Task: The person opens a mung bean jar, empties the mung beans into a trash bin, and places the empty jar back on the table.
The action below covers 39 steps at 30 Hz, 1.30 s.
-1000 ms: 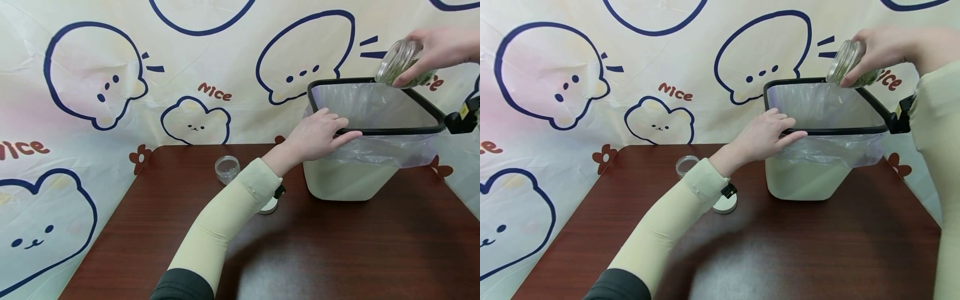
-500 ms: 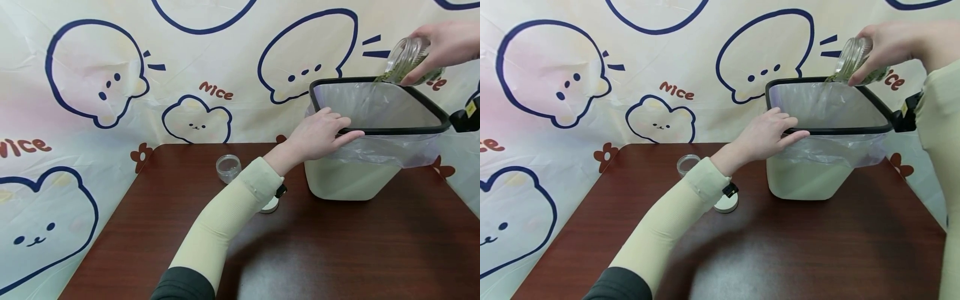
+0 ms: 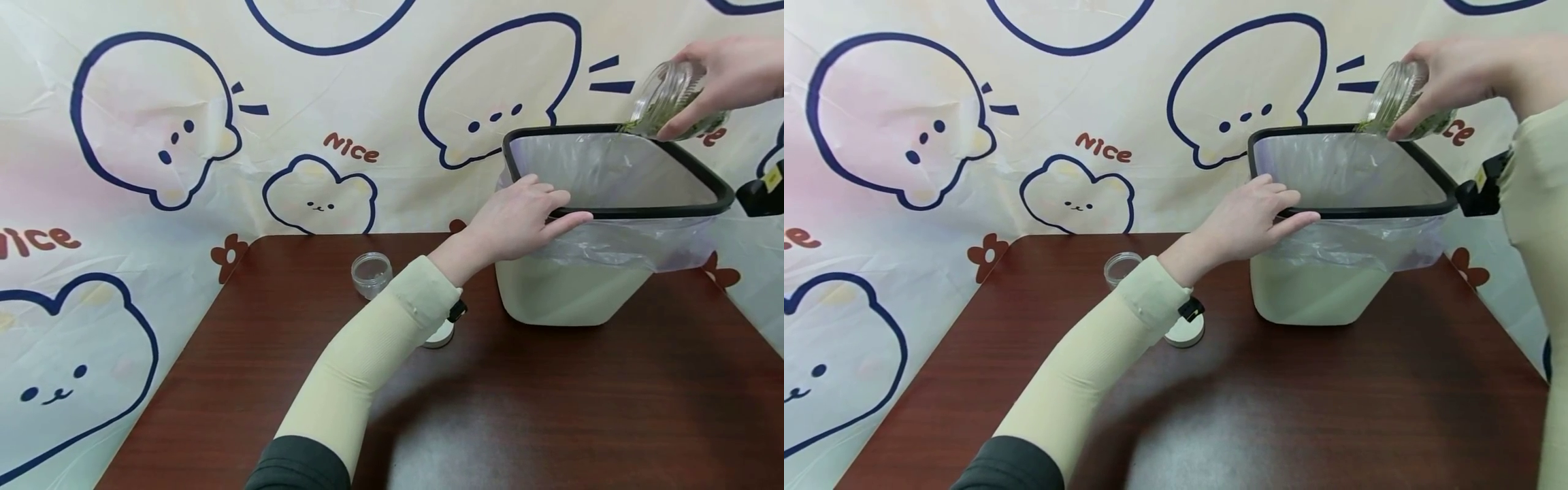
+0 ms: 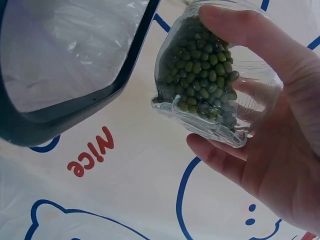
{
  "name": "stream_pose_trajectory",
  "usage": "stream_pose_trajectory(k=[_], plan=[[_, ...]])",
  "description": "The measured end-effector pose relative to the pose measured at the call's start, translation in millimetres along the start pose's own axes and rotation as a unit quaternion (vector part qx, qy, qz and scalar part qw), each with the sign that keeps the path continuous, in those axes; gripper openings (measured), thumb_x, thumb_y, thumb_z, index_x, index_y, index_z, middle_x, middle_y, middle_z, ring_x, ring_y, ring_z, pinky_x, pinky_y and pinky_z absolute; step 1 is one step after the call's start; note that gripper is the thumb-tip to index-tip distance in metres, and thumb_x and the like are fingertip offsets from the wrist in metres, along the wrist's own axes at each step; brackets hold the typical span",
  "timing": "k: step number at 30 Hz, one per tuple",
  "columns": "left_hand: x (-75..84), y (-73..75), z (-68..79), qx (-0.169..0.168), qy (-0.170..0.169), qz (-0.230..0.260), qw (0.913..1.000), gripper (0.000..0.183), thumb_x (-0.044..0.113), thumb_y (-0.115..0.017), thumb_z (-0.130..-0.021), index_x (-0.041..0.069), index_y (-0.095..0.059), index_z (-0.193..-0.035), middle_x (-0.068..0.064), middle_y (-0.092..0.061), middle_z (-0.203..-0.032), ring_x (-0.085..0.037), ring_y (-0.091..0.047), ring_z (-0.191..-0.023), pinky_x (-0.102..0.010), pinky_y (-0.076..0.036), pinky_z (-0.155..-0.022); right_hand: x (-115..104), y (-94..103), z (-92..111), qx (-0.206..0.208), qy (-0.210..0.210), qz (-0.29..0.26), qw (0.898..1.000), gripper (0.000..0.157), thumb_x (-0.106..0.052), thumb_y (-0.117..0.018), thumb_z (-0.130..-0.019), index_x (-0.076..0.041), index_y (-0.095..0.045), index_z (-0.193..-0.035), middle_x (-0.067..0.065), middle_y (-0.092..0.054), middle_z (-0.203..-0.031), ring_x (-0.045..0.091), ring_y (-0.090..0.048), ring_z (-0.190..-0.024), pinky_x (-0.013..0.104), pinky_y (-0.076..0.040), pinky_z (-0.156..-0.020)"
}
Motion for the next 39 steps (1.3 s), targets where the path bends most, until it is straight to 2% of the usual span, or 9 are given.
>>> stream_pose_trajectory(k=[10, 14, 17, 24, 28, 32, 34, 39], plan=[[1.7, 0.2, -1.2, -0.003, -0.003, -0.007, 1.0000, 0.044, 0.053, -0.039, -0.101, 0.017, -0.052, -0.080, 0.005, -0.051, -0.072, -0.010, -0.044, -0.078, -0.020, -0.034, -0.072, -0.4, 2.3, 2.8, 0.004, 0.008, -0.013, 1.000, 0.093, -0.014, -0.071, -0.087, 0.023, -0.003, -0.139, 0.048, -0.018, -0.126, 0.062, -0.028, -0.107, 0.072, -0.029, -0.094], [2.0, -0.6, -1.8, -0.007, -0.003, 0.001, 1.0000, 0.044, 0.053, -0.038, -0.101, 0.017, -0.053, -0.080, 0.005, -0.052, -0.072, -0.010, -0.045, -0.079, -0.020, -0.034, -0.073, -0.4, 0.0, 3.4, -0.018, 0.007, -0.006, 1.000, 0.098, -0.019, -0.075, -0.084, 0.023, -0.005, -0.138, 0.047, -0.025, -0.120, 0.060, -0.039, -0.099, 0.063, -0.044, -0.082], [2.4, -1.1, -2.0, -0.006, -0.003, 0.002, 1.0000, 0.044, 0.053, -0.038, -0.101, 0.017, -0.053, -0.080, 0.005, -0.052, -0.072, -0.010, -0.045, -0.079, -0.020, -0.034, -0.074, -0.2, -2.4, 3.5, -0.023, 0.003, -0.001, 1.000, 0.100, -0.021, -0.077, -0.082, 0.023, -0.006, -0.137, 0.047, -0.028, -0.116, 0.057, -0.044, -0.093, 0.056, -0.049, -0.073], [1.6, -0.7, -1.7, -0.010, 0.000, 0.010, 0.9999, 0.043, 0.052, -0.039, -0.101, 0.017, -0.055, -0.081, 0.005, -0.053, -0.073, -0.011, -0.046, -0.081, -0.020, -0.034, -0.072, -2.8, -4.4, 3.4, 0.001, 0.012, -0.018, 1.000, 0.100, -0.019, -0.078, -0.081, 0.023, -0.007, -0.139, 0.047, -0.029, -0.116, 0.053, -0.051, -0.083, 0.046, -0.053, -0.059], [0.2, -0.5, -0.4, -0.011, 0.004, 0.014, 0.9998, 0.044, 0.053, -0.039, -0.101, 0.017, -0.054, -0.081, 0.004, -0.052, -0.073, -0.011, -0.046, -0.080, -0.020, -0.034, -0.071, -5.8, -2.3, 2.5, 0.014, 0.021, -0.021, 0.999, 0.099, -0.019, -0.076, -0.084, 0.022, -0.006, -0.140, 0.046, -0.028, -0.118, 0.053, -0.051, -0.083, 0.053, -0.053, -0.067], [-0.1, -1.5, 0.2, -0.009, 0.005, 0.016, 0.9998, 0.044, 0.053, -0.039, -0.101, 0.016, -0.053, -0.080, 0.004, -0.052, -0.072, -0.011, -0.046, -0.079, -0.020, -0.034, -0.070, -8.8, -3.1, 3.7, -0.010, 0.020, -0.026, 0.999, 0.099, -0.019, -0.076, -0.083, 0.023, -0.006, -0.139, 0.047, -0.028, -0.117, 0.051, -0.052, -0.083, 0.050, -0.053, -0.066], [-0.3, -1.7, -0.1, -0.007, 0.005, 0.016, 0.9998, 0.044, 0.053, -0.039, -0.101, 0.017, -0.053, -0.080, 0.004, -0.052, -0.072, -0.011, -0.046, -0.079, -0.021, -0.034, -0.071, -8.9, -4.6, 3.6, -0.021, 0.018, -0.030, 0.999, 0.100, -0.018, -0.077, -0.082, 0.023, -0.006, -0.138, 0.047, -0.029, -0.115, 0.048, -0.054, -0.078, 0.043, -0.053, -0.058], [-0.6, -1.1, 0.1, -0.007, 0.004, 0.013, 0.9999, 0.044, 0.053, -0.039, -0.101, 0.017, -0.053, -0.080, 0.004, -0.052, -0.072, -0.011, -0.045, -0.080, -0.021, -0.034, -0.072, -4.9, -6.0, 1.7, -0.005, 0.013, -0.020, 1.000, 0.100, -0.020, -0.078, -0.081, 0.023, -0.007, -0.138, 0.046, -0.028, -0.116, 0.052, -0.051, -0.082, 0.042, -0.052, -0.057]])
Point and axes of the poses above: each hand's wrist, its own z-axis away from the middle knuckle, its own y-axis out of the back of the hand, x = y × z, the point moved 2 cm from there along -z, towards the middle knuckle
